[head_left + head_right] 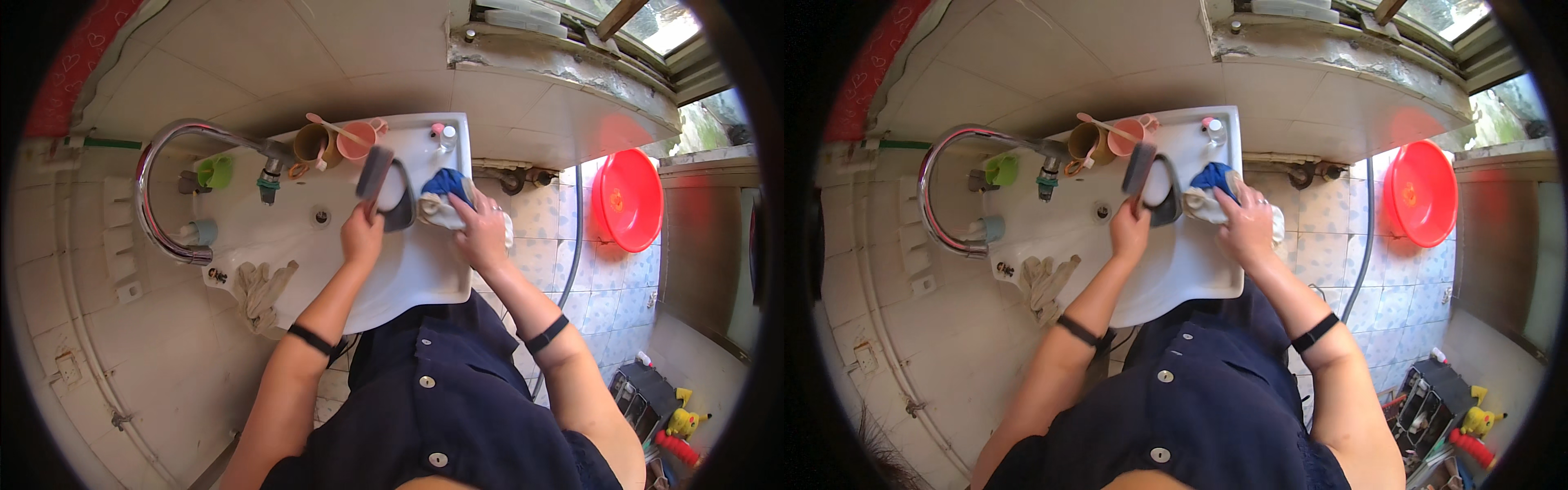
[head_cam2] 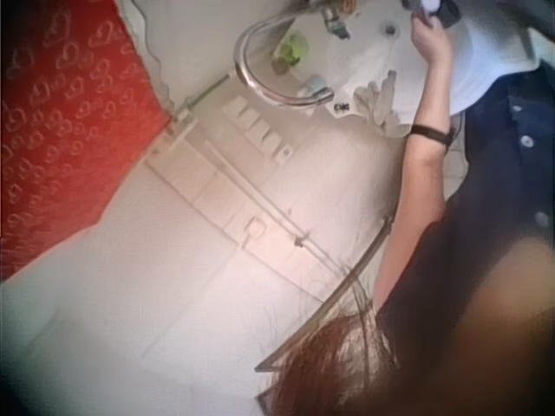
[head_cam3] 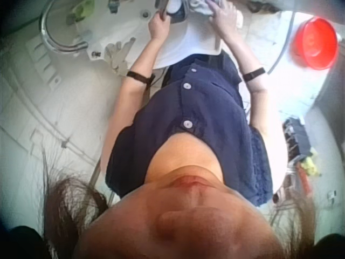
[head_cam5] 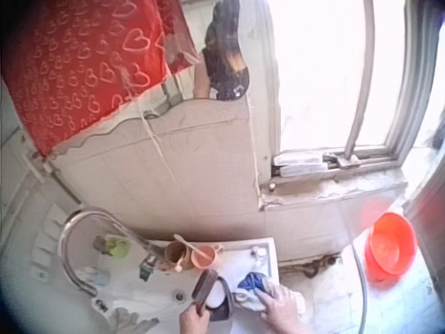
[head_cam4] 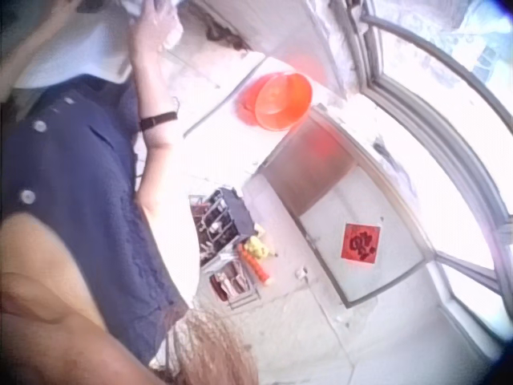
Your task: The person washes pieces of clothing by hand in a bathroom sink, using a brush and applying soap from a bottle, then rinses them under running water.
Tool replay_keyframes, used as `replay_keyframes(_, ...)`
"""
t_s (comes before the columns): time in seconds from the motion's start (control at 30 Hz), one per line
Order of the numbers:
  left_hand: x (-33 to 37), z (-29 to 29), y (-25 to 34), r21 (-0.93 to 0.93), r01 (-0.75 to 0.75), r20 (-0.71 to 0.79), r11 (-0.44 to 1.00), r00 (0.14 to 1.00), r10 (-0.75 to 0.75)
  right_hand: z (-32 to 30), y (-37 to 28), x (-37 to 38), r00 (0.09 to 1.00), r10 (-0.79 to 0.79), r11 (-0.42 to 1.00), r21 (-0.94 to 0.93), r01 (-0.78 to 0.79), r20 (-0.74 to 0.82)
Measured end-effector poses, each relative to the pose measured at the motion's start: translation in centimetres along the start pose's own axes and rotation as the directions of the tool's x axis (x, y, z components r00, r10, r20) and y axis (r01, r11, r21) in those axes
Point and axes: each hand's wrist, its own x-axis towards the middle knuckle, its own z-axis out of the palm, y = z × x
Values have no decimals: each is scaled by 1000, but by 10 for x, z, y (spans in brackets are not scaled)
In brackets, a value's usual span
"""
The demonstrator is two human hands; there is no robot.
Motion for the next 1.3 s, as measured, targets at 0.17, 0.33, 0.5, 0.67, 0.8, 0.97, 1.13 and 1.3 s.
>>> replay_keyframes(0.17,-73,-83,-25,182,66,-44,981,997,-59,68,-9,33,995,62,901,-434,-22,79)
replay_keyframes(0.33,-127,-131,-39,239,167,-42,957,986,-162,88,-46,-62,878,-211,967,-38,251,430)
replay_keyframes(0.5,-151,-153,-57,186,150,-123,971,984,-129,52,-81,-4,956,-3,994,102,-28,292)
replay_keyframes(0.67,-150,-156,-24,169,165,-110,972,983,-148,96,-54,85,989,87,982,-154,-105,-117)
replay_keyframes(0.8,-141,-158,-23,155,71,-87,985,995,-58,101,-69,40,936,192,965,-232,-125,294)
replay_keyframes(0.97,-103,-144,-5,202,-30,6,979,1000,29,97,-74,-79,859,-195,959,-93,269,474)
replay_keyframes(1.13,-63,-125,19,201,-128,102,971,989,109,39,-75,-40,970,-148,987,-36,158,192)
replay_keyframes(1.3,-15,-59,33,226,-277,119,934,959,256,45,-20,6,990,70,874,-486,-1,124)
